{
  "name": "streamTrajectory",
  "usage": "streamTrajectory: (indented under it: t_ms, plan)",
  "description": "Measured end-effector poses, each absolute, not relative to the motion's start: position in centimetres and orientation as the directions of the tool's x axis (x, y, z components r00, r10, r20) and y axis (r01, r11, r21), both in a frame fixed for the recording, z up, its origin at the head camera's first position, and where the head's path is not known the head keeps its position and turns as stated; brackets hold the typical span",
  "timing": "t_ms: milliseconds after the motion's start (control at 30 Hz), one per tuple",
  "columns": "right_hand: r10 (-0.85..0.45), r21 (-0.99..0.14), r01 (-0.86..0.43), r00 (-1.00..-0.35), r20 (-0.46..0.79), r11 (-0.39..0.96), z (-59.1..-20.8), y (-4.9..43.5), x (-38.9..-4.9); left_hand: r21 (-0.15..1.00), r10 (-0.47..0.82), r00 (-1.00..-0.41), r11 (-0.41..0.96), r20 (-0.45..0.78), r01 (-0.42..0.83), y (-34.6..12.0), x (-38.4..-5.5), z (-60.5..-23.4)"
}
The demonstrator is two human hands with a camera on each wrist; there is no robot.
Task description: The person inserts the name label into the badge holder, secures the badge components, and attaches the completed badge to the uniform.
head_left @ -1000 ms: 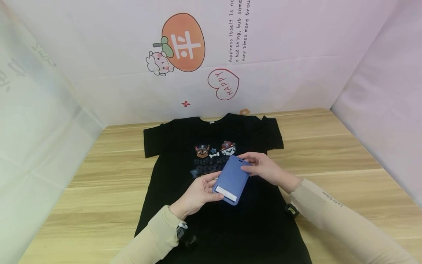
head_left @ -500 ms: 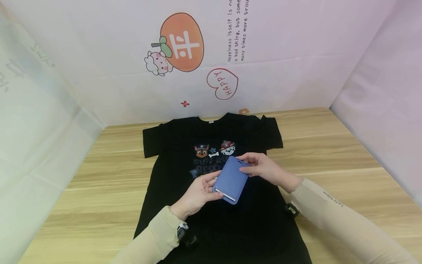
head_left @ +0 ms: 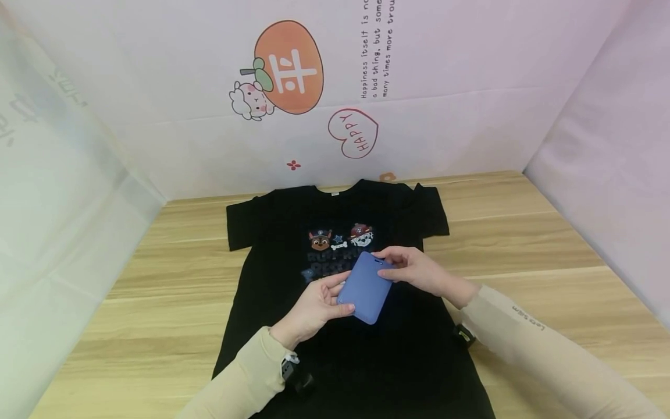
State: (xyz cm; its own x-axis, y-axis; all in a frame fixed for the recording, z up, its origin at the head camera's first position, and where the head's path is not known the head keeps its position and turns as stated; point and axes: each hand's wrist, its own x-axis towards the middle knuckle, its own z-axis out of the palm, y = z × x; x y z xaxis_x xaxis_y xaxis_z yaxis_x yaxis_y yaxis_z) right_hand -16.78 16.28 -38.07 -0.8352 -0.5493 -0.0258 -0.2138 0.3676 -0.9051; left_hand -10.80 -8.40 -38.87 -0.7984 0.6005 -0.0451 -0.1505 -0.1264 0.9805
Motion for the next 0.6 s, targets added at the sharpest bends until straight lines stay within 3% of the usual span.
streamTrajectory:
  t_ms: [600]
  plan:
    - [-0.536,-0.879,-0.269,-0.844,0.018,0.394,-37.6,14.5,-16.4,0.979,0.419,-0.887,0.028,-0.195,-0.202,-9.0,-11.1,-39.5]
